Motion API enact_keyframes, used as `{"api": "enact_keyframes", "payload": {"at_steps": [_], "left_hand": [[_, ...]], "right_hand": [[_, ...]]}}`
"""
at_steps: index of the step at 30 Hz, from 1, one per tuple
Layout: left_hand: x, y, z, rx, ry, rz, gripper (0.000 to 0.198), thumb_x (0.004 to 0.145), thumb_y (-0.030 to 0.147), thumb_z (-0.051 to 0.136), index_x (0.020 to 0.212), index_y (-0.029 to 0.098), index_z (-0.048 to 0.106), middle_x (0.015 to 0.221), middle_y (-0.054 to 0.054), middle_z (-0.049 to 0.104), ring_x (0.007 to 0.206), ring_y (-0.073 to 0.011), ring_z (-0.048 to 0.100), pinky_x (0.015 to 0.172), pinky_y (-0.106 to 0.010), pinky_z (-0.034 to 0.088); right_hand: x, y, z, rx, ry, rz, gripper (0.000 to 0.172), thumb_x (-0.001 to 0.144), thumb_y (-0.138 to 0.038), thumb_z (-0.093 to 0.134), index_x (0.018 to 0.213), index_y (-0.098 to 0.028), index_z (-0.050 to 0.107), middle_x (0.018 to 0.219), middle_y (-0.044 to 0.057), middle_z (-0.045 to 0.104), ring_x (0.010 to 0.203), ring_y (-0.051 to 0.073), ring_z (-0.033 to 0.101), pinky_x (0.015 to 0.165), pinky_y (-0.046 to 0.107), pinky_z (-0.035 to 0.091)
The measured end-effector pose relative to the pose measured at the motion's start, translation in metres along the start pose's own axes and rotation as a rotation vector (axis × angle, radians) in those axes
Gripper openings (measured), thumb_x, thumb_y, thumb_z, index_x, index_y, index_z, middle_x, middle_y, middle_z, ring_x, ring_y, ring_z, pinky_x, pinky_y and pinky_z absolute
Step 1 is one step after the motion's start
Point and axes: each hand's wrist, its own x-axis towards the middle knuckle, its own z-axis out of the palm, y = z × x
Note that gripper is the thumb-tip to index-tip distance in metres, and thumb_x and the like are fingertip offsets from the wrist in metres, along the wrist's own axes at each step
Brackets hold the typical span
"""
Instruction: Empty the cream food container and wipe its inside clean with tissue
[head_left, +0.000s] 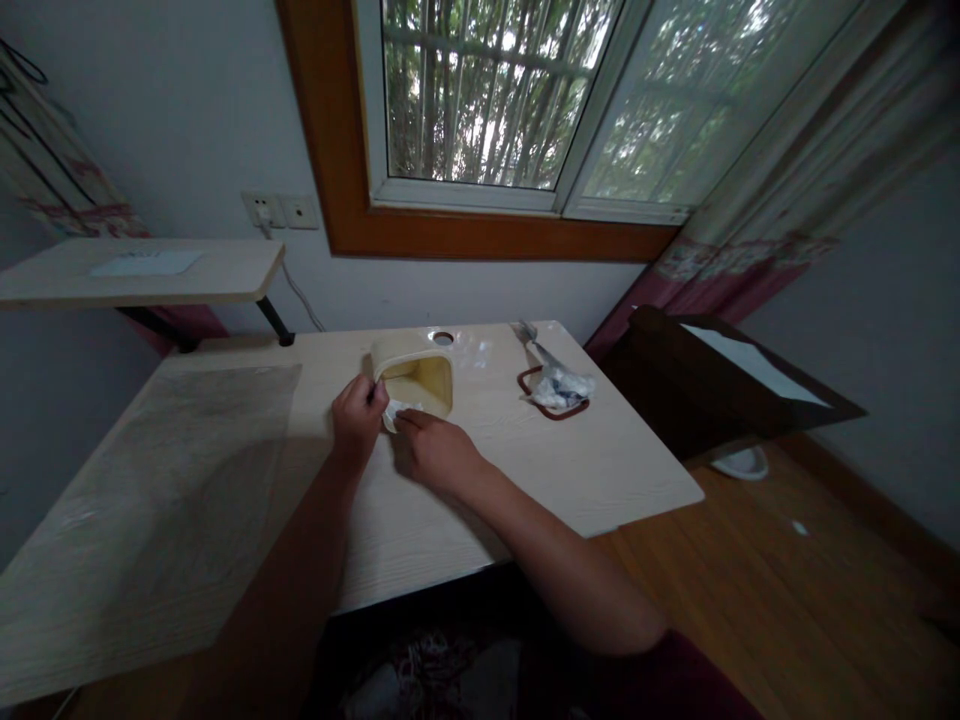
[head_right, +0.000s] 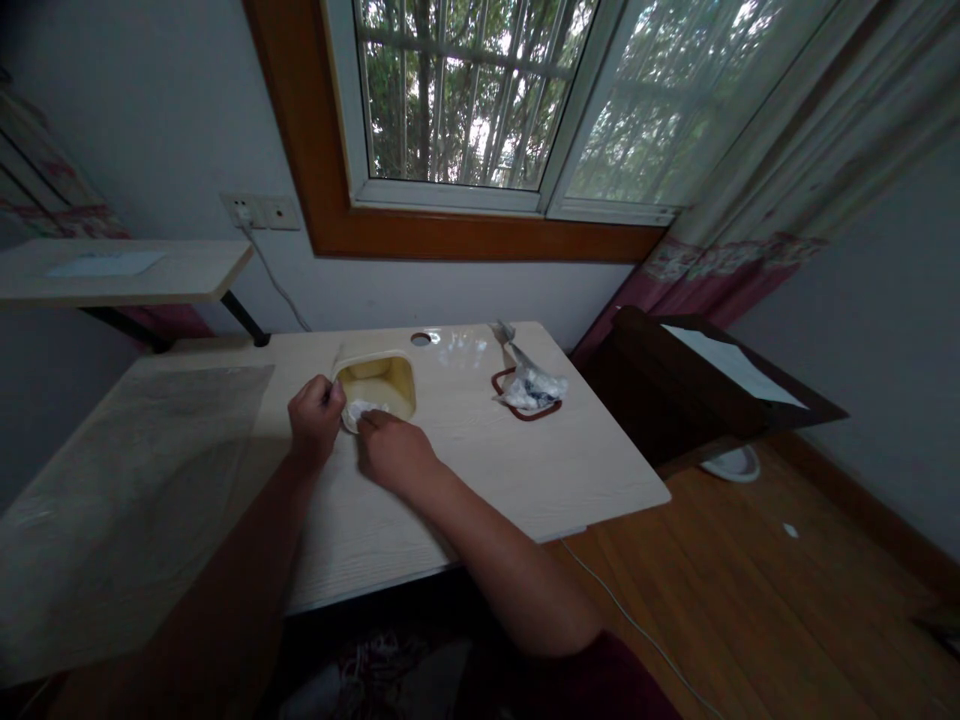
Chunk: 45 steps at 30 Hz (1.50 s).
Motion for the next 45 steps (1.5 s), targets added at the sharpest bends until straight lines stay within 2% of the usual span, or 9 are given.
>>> {"api": "enact_keyframes", "payload": {"at_steps": [7,13,18,24,31,37,40,45], "left_hand": [[0.0,0.002,-0.002,-0.004,0.0,0.014,0.033,0.089,0.029,0.054,0.062,0.023,0.035,0.059,0.003,0.036,0.058,-0.0154,0.038,0.06,-0.03,0.03],[0.0,0.003,0.0,-0.002,-0.019,0.03,0.032,0.089,0.029,0.054,0.062,0.023,0.036,0.061,0.003,0.038,0.06,-0.0154,0.04,0.062,-0.029,0.031],[-0.001,0.005,0.001,0.003,-0.026,0.036,0.032,0.089,0.027,0.053,0.062,0.023,0.036,0.061,0.002,0.04,0.06,-0.0152,0.04,0.061,-0.029,0.031],[-0.002,0.003,0.001,0.018,-0.022,0.025,0.031,0.089,0.026,0.054,0.062,0.023,0.038,0.06,0.002,0.04,0.06,-0.0149,0.04,0.061,-0.029,0.031],[-0.001,0.004,0.0,0.051,-0.021,-0.001,0.03,0.089,0.028,0.051,0.064,0.023,0.036,0.06,0.003,0.038,0.06,-0.0149,0.041,0.061,-0.029,0.031],[-0.001,0.004,0.001,0.05,-0.026,0.019,0.031,0.089,0.03,0.053,0.063,0.023,0.037,0.06,0.002,0.042,0.06,-0.0152,0.043,0.061,-0.029,0.032],[-0.001,0.004,0.001,0.044,-0.035,0.033,0.031,0.09,0.03,0.052,0.063,0.023,0.037,0.061,0.002,0.042,0.061,-0.0153,0.043,0.061,-0.029,0.033],[-0.002,0.003,0.001,0.042,-0.037,0.044,0.031,0.09,0.03,0.051,0.063,0.023,0.036,0.06,0.002,0.04,0.06,-0.0151,0.042,0.062,-0.029,0.033]], "right_hand": [[-0.013,0.008,-0.009,-0.121,-0.011,0.086,0.045,0.097,-0.014,0.045,0.14,-0.013,0.059,0.148,0.018,0.057,0.133,0.025,0.058,0.102,0.035,0.053],[-0.016,0.012,-0.002,-0.19,0.015,0.128,0.047,0.098,-0.011,0.04,0.141,-0.007,0.059,0.148,0.021,0.056,0.137,0.028,0.055,0.104,0.037,0.053],[-0.011,0.004,0.006,-0.093,0.028,0.069,0.048,0.096,-0.012,0.044,0.142,-0.004,0.056,0.149,0.02,0.055,0.139,0.025,0.052,0.114,0.035,0.045],[-0.009,-0.004,0.007,0.045,0.027,-0.018,0.054,0.093,-0.016,0.05,0.146,-0.008,0.052,0.153,0.016,0.052,0.139,0.022,0.052,0.114,0.033,0.045],[-0.018,0.004,-0.006,-0.048,0.015,0.084,0.051,0.097,-0.017,0.044,0.146,-0.012,0.053,0.155,0.015,0.051,0.139,0.024,0.053,0.107,0.036,0.052],[-0.018,0.013,-0.003,-0.117,0.027,0.154,0.05,0.096,-0.013,0.042,0.144,-0.008,0.054,0.153,0.017,0.053,0.141,0.025,0.051,0.11,0.038,0.049],[-0.015,0.009,0.002,-0.09,0.035,0.13,0.05,0.095,-0.015,0.045,0.143,-0.006,0.055,0.152,0.019,0.052,0.142,0.025,0.05,0.112,0.037,0.048],[-0.006,0.0,0.009,0.014,0.035,0.008,0.054,0.093,-0.018,0.049,0.144,-0.003,0.053,0.153,0.02,0.052,0.142,0.025,0.049,0.116,0.036,0.043]]}}
